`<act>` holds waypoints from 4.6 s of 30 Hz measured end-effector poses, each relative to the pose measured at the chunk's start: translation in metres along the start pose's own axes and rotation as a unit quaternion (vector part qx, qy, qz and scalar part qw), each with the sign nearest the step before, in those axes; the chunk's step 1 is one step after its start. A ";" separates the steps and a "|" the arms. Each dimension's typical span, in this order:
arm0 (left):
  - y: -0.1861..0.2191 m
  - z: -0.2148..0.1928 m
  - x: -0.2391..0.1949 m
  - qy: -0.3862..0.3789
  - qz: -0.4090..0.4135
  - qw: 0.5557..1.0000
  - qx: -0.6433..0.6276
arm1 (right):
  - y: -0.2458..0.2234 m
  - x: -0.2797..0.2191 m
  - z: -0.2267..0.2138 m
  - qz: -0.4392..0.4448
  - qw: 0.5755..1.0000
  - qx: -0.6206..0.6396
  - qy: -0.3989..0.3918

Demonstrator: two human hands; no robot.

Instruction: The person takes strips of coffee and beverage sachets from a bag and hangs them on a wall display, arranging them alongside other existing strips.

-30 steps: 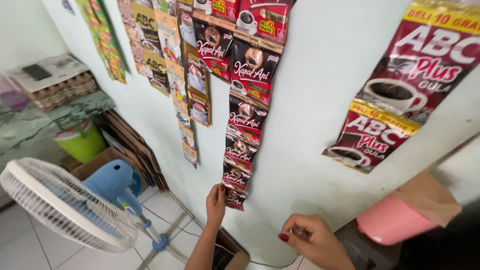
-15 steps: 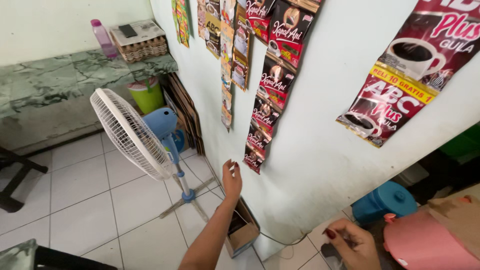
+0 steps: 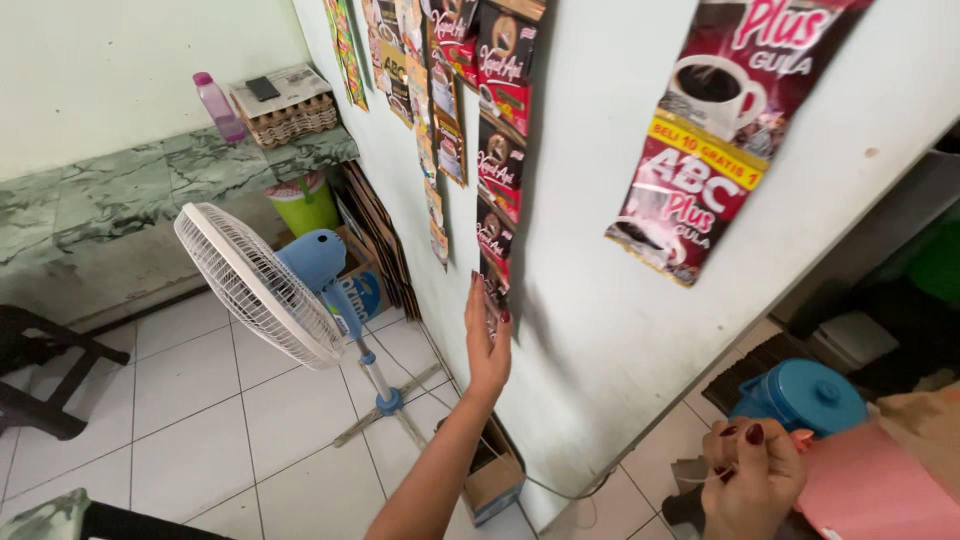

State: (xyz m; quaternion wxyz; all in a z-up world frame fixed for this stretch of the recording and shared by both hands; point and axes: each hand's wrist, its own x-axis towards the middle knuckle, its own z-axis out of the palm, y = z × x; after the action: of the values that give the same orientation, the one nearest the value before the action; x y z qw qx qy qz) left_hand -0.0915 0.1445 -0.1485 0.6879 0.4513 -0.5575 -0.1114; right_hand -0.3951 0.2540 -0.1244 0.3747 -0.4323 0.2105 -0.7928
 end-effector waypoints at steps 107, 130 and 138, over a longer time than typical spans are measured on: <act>0.090 0.085 0.038 0.228 -0.270 0.870 -0.344 | 0.138 0.375 0.192 -0.127 0.629 -0.304 -0.704; 0.078 0.091 0.044 0.292 -0.232 0.869 -0.326 | 0.120 0.301 0.214 -0.223 0.782 -0.343 -0.471; 0.074 0.086 0.021 0.273 -0.255 0.870 -0.322 | 0.111 0.300 0.220 -0.192 0.763 -0.392 -0.478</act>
State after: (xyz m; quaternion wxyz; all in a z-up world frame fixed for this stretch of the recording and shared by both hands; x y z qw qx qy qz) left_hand -0.1847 0.1296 -0.0817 0.8673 0.3441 -0.1466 -0.3286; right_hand -0.2678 -0.0509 0.0792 0.0648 -0.8954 0.2091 -0.3877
